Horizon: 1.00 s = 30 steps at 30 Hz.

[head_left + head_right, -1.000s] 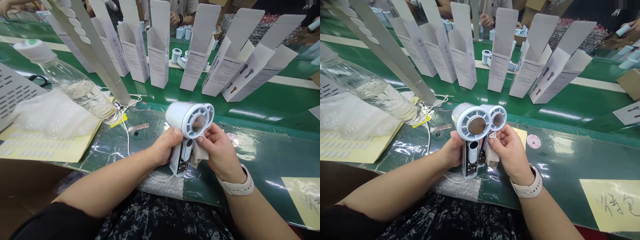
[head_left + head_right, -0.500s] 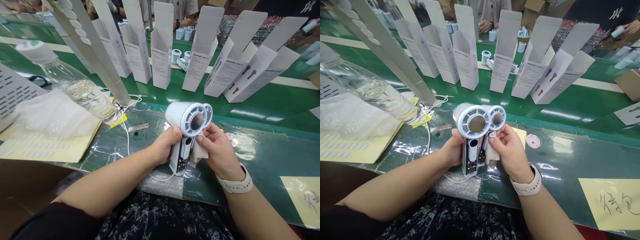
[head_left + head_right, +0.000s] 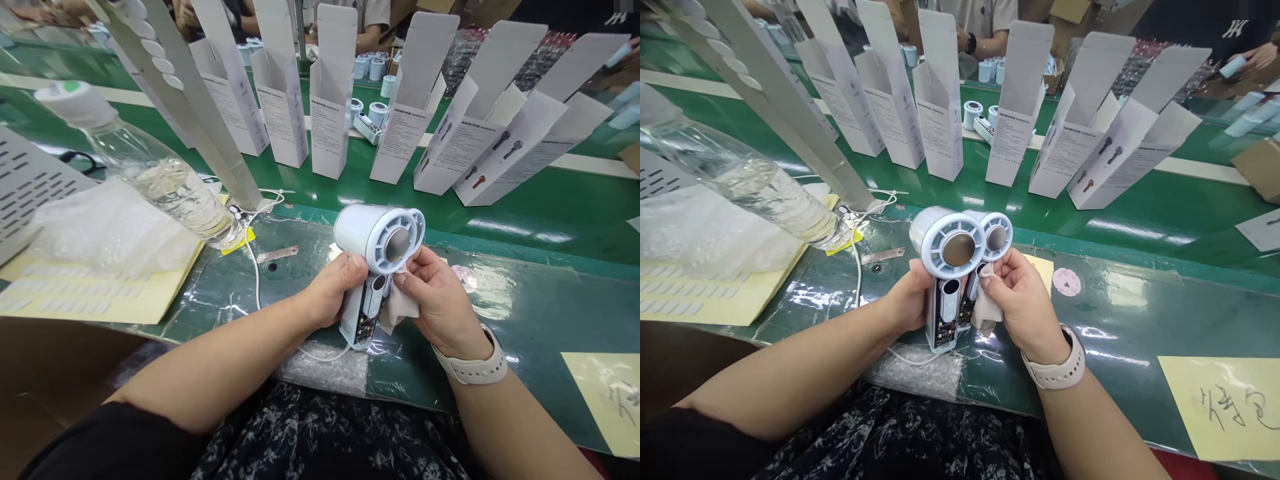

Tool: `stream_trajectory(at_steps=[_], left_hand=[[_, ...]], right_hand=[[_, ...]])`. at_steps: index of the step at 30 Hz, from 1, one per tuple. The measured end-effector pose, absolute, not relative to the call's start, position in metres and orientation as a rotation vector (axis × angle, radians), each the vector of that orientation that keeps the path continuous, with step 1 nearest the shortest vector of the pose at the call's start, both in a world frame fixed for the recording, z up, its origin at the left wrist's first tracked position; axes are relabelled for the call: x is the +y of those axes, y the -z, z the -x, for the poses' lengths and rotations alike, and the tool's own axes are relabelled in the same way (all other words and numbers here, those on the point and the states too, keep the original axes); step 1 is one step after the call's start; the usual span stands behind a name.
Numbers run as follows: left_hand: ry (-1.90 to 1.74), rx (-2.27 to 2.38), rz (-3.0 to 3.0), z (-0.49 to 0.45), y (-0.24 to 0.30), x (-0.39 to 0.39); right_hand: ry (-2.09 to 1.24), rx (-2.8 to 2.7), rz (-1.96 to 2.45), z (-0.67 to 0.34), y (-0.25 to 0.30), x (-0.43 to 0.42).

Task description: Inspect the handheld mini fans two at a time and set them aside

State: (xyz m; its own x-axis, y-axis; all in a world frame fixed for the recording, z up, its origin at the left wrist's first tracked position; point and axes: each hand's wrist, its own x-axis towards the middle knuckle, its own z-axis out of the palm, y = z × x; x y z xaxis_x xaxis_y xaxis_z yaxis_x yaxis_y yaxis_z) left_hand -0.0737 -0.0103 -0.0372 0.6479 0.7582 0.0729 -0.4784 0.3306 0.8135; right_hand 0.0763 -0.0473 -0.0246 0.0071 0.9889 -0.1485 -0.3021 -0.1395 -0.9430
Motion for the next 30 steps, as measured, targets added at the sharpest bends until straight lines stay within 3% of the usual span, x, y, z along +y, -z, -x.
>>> stream_trajectory(at_steps=[14, 22, 27, 30], left_hand=[[-0.885, 0.331, -0.914, 0.081, 0.033, -0.001], [-0.887, 0.327, -0.733, 0.088, 0.009, 0.004], [-0.85, 0.328, -0.707, 0.085, 0.011, 0.002], [-0.833, 0.326, -0.712, 0.081, 0.018, -0.001]], right_hand=[[-1.338, -0.879, 1.16, -0.083, 0.023, -0.046], [-0.647, -1.19, 1.43, -0.109, 0.022, -0.045], [-0.984, -1.017, 1.067, -0.091, 0.017, -0.047], [-1.105, -0.968, 1.076, -0.079, 0.017, -0.05]])
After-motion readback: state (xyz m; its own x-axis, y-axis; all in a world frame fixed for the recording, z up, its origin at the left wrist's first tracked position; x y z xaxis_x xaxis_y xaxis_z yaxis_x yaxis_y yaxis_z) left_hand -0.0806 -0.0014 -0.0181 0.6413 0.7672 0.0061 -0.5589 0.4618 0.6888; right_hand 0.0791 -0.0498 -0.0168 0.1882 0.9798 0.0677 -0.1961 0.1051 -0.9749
